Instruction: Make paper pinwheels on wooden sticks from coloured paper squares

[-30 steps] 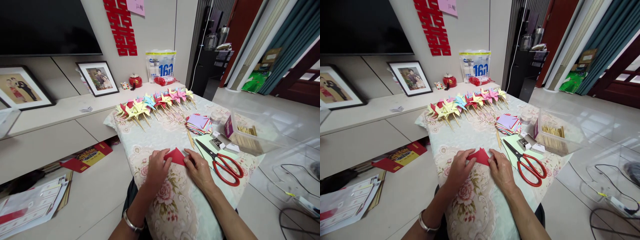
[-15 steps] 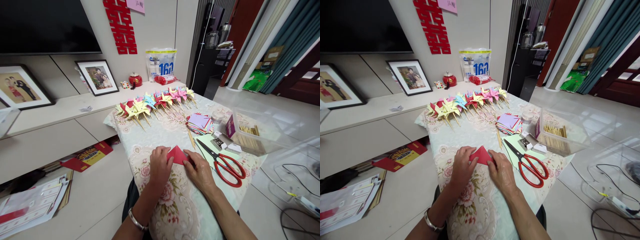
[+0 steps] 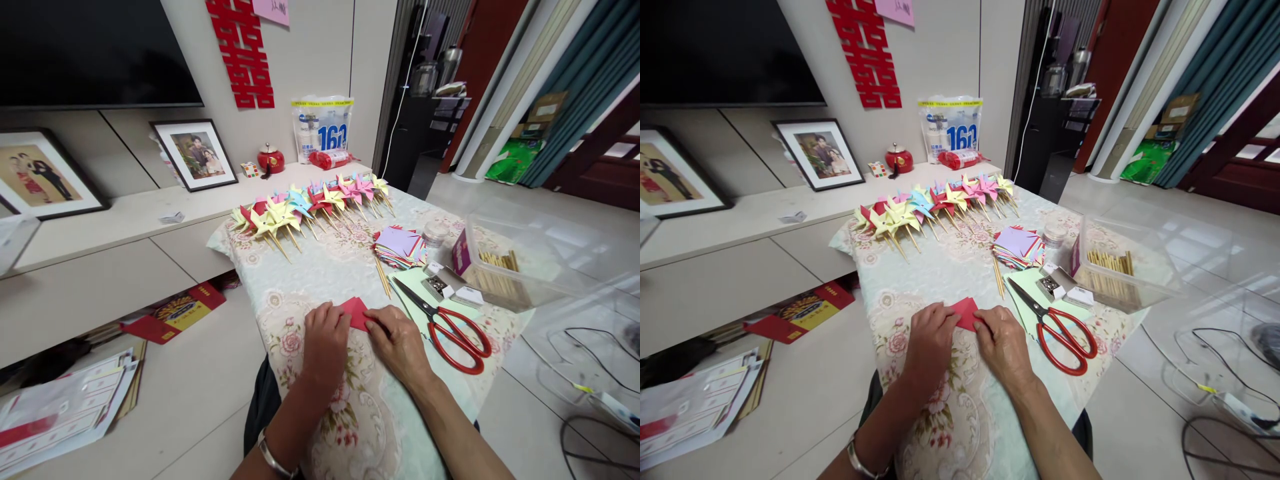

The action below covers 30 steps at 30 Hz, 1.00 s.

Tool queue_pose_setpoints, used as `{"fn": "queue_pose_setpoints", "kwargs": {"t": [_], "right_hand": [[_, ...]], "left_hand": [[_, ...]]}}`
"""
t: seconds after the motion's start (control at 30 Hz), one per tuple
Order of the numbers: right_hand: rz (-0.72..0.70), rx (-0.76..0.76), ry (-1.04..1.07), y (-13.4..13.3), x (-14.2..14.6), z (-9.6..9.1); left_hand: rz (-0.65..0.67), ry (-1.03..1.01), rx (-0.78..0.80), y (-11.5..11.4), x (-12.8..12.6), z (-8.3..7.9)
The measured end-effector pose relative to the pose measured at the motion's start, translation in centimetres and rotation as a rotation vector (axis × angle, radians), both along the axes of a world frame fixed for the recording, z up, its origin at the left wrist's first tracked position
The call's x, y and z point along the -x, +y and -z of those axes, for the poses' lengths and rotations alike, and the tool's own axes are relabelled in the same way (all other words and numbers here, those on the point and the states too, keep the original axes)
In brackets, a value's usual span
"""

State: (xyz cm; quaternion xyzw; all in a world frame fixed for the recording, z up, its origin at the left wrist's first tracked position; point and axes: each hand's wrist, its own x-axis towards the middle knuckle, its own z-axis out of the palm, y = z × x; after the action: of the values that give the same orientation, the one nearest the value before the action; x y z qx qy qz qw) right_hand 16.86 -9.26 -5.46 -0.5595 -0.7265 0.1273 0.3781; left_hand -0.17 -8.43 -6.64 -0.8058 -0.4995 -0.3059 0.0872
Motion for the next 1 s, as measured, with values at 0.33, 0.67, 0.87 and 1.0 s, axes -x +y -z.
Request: {"fn": "queue_pose_setpoints", "kwargs": {"t": [0.33,0.67,0.87,1.0], "right_hand": [[-0.037,-0.013,-0.026,0.1,-0.1,0.1],[-0.035,-0.033,-0.033,0.1,-0.1,0.2],[-0.071,-0.036,-0.039,0.2,-0.3,0.4],[-0.077,-0.042,-0.032,0.2,-0.4,0.6]], "left_hand": [[-0.002,0.008,0.093,-3.4,-1.5,-0.1],[0.0,0.031,0.16,-4.2,-1.6,-0.3],[-0.041,0.009,0.166,-4.6,-1.9,-0.6],[-0.054,-0.081,0.108,-4.3,-1.5,-0.3]]}}
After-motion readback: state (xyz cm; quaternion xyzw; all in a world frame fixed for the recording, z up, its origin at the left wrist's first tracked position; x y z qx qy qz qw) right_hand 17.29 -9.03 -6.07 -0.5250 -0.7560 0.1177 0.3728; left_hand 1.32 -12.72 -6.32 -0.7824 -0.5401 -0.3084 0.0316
